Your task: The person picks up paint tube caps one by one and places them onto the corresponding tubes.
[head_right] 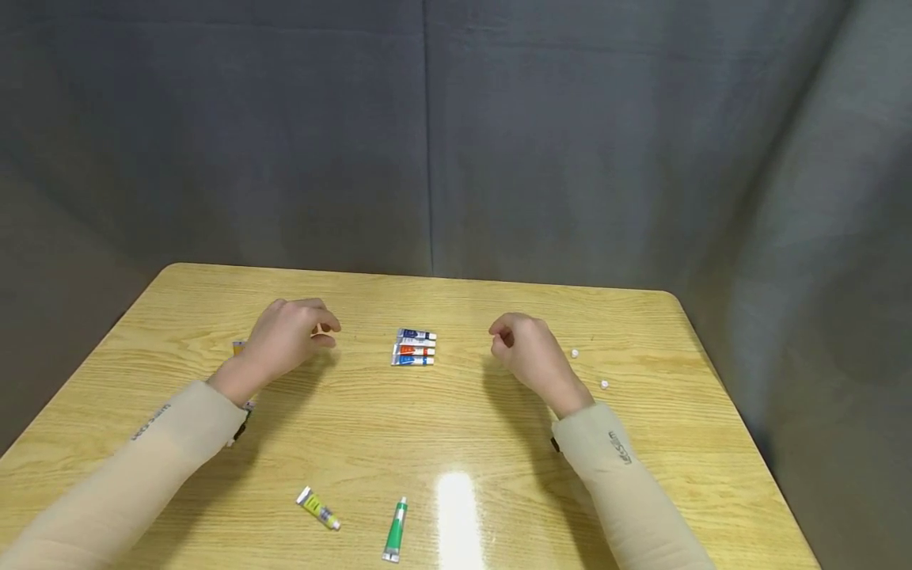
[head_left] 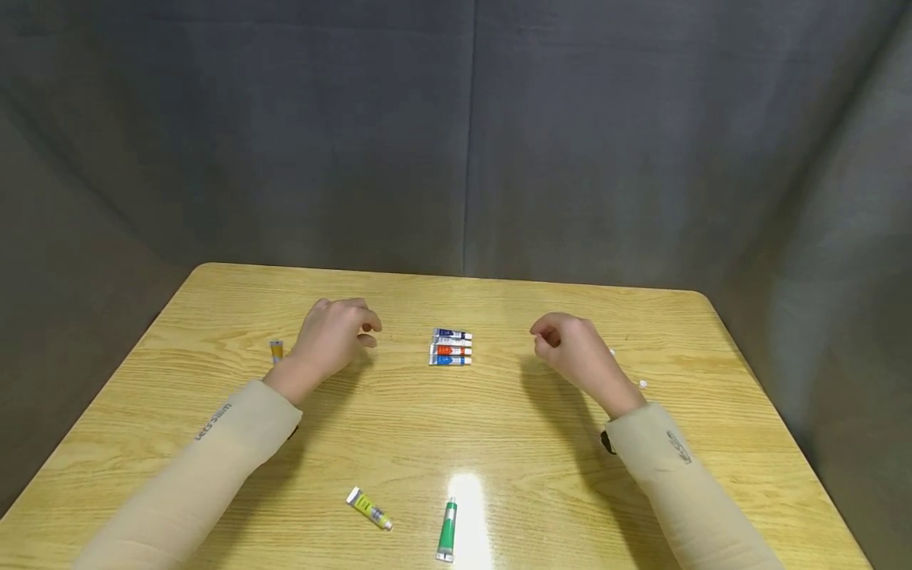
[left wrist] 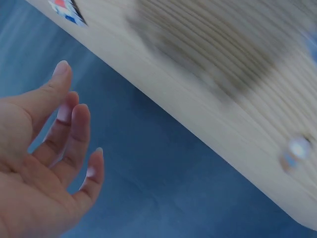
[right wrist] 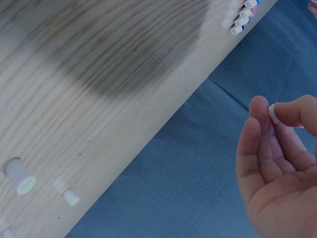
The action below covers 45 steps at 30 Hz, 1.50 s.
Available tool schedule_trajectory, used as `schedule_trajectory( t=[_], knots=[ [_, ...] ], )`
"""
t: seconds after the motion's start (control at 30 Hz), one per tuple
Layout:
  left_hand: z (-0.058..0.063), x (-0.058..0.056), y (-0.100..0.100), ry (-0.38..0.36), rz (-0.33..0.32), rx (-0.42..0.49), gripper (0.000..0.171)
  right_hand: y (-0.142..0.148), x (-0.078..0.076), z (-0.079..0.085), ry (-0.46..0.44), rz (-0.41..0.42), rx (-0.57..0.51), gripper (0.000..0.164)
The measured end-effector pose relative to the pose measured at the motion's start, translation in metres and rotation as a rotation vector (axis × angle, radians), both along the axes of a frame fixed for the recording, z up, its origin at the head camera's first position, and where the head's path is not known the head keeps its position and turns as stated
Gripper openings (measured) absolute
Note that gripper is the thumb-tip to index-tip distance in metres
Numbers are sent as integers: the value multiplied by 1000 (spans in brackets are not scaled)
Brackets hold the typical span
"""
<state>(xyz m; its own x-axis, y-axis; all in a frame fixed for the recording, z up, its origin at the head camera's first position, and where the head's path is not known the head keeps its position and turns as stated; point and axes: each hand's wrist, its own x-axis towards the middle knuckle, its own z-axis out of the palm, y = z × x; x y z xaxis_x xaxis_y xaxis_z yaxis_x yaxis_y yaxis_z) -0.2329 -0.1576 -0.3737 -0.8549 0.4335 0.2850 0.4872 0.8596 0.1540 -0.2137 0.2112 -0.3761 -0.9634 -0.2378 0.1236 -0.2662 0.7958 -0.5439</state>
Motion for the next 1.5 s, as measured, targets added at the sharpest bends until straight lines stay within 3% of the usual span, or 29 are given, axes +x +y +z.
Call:
schedule_trajectory(
  t=[0.3,0.6,0.77,0.97,1.17,1.5],
  knots=[
    [-1,7,-57,-42,43,-18,27,4,7,0,53,17,-30,19],
    [-11,7,-97,-156,7,-25,36,9,11,-5,102,42,-47,16],
    [-19,7,-116,-173,-74,-15,36,8,14,-5,120,65,-55,15],
    [-31,7,-125,-177,-108,-23,37,8,18,-6,143,89,-57,15],
    [-36,8,-128,-161,-56,-13,17,11,21,-8,159,82,-45,17],
    [-34,9,-128,-224,33,29,17,13,22,-5,126,23,-60,12]
  ],
)
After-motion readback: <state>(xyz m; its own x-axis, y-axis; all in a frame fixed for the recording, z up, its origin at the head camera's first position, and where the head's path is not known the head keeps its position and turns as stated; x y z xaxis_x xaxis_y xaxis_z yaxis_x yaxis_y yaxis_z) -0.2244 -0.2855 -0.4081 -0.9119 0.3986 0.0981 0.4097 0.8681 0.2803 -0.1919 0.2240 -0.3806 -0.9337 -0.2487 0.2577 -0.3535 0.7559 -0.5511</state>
